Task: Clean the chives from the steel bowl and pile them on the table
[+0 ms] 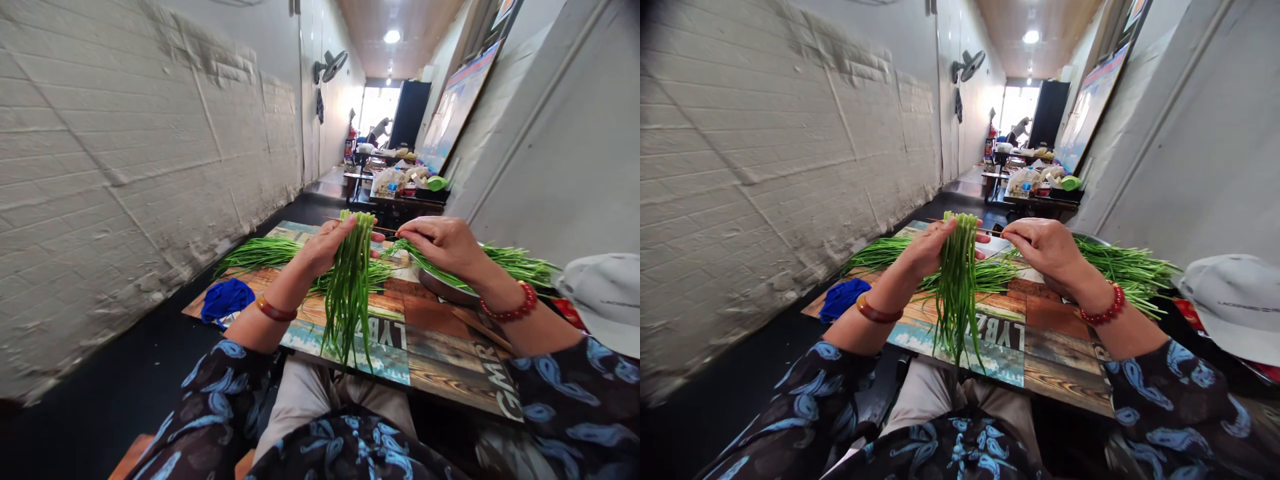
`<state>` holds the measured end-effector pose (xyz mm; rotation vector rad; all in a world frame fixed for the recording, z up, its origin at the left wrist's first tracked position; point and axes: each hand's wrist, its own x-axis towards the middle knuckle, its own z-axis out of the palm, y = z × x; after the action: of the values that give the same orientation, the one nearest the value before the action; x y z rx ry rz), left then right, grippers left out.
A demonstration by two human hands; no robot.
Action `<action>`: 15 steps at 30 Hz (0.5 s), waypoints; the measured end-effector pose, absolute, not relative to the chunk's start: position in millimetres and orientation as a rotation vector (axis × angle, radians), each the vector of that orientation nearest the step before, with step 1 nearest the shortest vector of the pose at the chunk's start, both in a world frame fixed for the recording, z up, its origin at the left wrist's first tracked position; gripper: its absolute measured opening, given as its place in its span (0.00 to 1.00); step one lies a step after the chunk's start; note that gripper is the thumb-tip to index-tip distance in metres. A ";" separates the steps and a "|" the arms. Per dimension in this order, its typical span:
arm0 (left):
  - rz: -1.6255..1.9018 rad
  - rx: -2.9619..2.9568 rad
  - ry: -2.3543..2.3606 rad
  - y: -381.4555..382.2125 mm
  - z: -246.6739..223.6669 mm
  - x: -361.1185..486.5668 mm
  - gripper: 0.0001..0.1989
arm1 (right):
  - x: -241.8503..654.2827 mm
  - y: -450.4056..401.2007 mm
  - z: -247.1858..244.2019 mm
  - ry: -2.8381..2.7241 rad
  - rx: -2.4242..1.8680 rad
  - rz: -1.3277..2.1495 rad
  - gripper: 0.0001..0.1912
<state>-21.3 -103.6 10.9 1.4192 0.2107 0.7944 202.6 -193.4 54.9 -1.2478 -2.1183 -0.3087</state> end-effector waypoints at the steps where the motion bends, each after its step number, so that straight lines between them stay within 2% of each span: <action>1: 0.801 1.401 0.208 -102.9 10.3 -20.9 0.34 | 202.6 -193.8 55.3 -2.123 -1.250 -0.297 0.13; 15: 0.772 1.386 0.217 -100.0 3.8 -15.9 0.33 | 207.3 -188.3 42.1 -2.093 -1.246 -0.274 0.13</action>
<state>-15.9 -100.0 3.8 1.3860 0.2167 0.7717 207.3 -188.3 42.1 -1.2461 -2.0935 -0.2738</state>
